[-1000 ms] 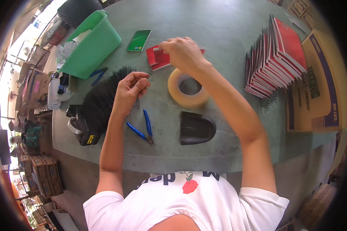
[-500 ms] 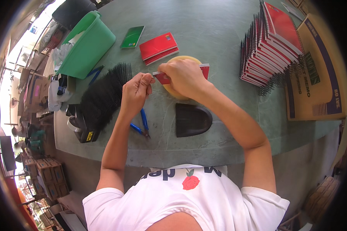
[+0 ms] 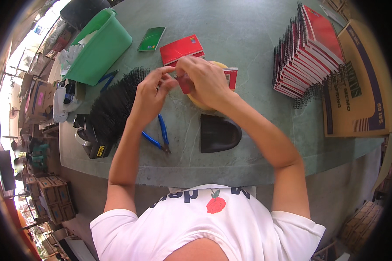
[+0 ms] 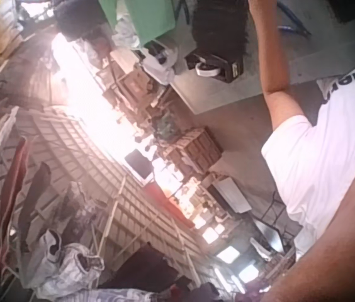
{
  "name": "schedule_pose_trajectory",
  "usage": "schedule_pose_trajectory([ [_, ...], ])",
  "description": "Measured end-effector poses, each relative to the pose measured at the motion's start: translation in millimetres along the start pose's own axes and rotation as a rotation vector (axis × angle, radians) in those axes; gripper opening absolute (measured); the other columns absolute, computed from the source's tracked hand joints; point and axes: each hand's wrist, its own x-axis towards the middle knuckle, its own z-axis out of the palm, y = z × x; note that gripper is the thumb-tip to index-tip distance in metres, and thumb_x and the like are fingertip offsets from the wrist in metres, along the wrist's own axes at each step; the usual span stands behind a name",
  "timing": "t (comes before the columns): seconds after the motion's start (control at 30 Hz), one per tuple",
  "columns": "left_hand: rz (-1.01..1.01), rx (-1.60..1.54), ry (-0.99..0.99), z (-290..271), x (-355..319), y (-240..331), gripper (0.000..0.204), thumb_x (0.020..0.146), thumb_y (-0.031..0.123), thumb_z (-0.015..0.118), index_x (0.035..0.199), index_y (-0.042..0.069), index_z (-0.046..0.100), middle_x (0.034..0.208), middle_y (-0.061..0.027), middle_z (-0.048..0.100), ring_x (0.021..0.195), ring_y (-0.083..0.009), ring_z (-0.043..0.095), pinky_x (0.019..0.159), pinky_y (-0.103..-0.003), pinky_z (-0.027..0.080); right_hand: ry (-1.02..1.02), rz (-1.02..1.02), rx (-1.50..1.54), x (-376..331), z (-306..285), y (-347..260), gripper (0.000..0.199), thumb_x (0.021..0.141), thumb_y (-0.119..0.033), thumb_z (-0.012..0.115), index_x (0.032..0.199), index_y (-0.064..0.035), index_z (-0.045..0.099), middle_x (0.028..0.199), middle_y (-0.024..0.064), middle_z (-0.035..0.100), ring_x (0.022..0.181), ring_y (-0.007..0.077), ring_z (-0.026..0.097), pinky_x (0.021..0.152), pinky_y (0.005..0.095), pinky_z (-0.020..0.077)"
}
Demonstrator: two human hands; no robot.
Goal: The person manually inserts black spiral coils into the pre-punched holes of small notebooks, trims the coil ends with a pair of snips, stacks the finished red and green notebooks, and places them into a cardboard box.
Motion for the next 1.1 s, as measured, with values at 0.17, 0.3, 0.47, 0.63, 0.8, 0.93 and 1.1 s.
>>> schedule_pose_trajectory([
  [0.17, 0.421, 0.523, 0.251, 8, -7, -4, 0.022, 0.073, 0.017, 0.07, 0.088, 0.004, 0.061, 0.083, -0.0062, 0.059, 0.08, -0.0217, 0.055, 0.076, -0.035, 0.043, -0.175, 0.092, 0.12, 4, -6, 6, 0.017, 0.077, -0.006, 0.062, 0.091, -0.0067, 0.053, 0.09, 0.01, 0.062, 0.084, 0.0307, 0.06, 0.069, 0.0391, 0.0457],
  [0.3, 0.529, 0.381, -0.019, 101, -59, -16, 0.031, 0.075, 0.023, 0.068, 0.103, 0.013, 0.061, 0.087, -0.011, 0.058, 0.09, -0.0295, 0.053, 0.078, -0.039, 0.042, -0.009, -0.023, 0.065, 5, 13, 6, 0.02, 0.076, -0.003, 0.063, 0.094, -0.0063, 0.055, 0.085, 0.0091, 0.062, 0.078, 0.0299, 0.061, 0.069, 0.0372, 0.0469],
  [0.47, 0.322, 0.464, -0.384, 94, -58, 5, 0.043, 0.076, 0.023, 0.068, 0.115, 0.009, 0.055, 0.098, -0.0154, 0.056, 0.09, -0.0309, 0.056, 0.079, -0.039, 0.045, -0.283, 0.311, 0.015, 9, -39, -1, 0.016, 0.071, 0.001, 0.066, 0.086, -0.0034, 0.064, 0.074, 0.0089, 0.065, 0.069, 0.0228, 0.063, 0.069, 0.0313, 0.0502],
  [0.63, 0.358, 0.263, 0.293, 14, -31, 21, 0.034, 0.076, 0.005, 0.063, 0.109, 0.007, 0.054, 0.092, -0.0133, 0.056, 0.084, -0.0296, 0.058, 0.073, -0.037, 0.049, -0.135, 0.494, 0.804, -32, -51, 50, 0.019, 0.076, -0.001, 0.068, 0.095, 0.001, 0.067, 0.09, 0.0089, 0.068, 0.081, 0.0149, 0.065, 0.077, 0.0249, 0.0517],
  [0.8, 0.424, 0.479, 0.198, 16, -34, 16, 0.039, 0.075, 0.001, 0.064, 0.113, 0.011, 0.058, 0.086, -0.0111, 0.057, 0.075, -0.0258, 0.056, 0.067, -0.035, 0.048, -0.06, 0.475, 0.828, -36, -38, 41, 0.021, 0.078, 0.0, 0.067, 0.099, 0.0005, 0.067, 0.096, 0.0076, 0.068, 0.085, 0.0089, 0.061, 0.078, 0.0231, 0.0502],
  [0.93, 0.436, 0.402, 0.432, 9, -23, 8, 0.041, 0.073, 0.001, 0.067, 0.112, 0.012, 0.06, 0.09, -0.0113, 0.058, 0.083, -0.0273, 0.059, 0.071, -0.034, 0.049, -0.031, 0.449, 0.768, -42, -36, 50, 0.02, 0.08, 0.001, 0.064, 0.1, 0.0003, 0.067, 0.093, 0.0065, 0.068, 0.082, 0.0097, 0.062, 0.076, 0.0233, 0.0517],
  [1.1, 0.449, 0.432, 0.447, 4, -22, 25, 0.031, 0.071, 0.002, 0.07, 0.101, 0.011, 0.064, 0.092, -0.0087, 0.058, 0.083, -0.0251, 0.058, 0.073, -0.035, 0.049, -0.042, 0.404, 0.687, -47, -36, 51, 0.02, 0.081, 0.002, 0.062, 0.1, -0.0009, 0.068, 0.092, 0.0053, 0.068, 0.08, 0.0085, 0.061, 0.075, 0.0215, 0.0508],
])
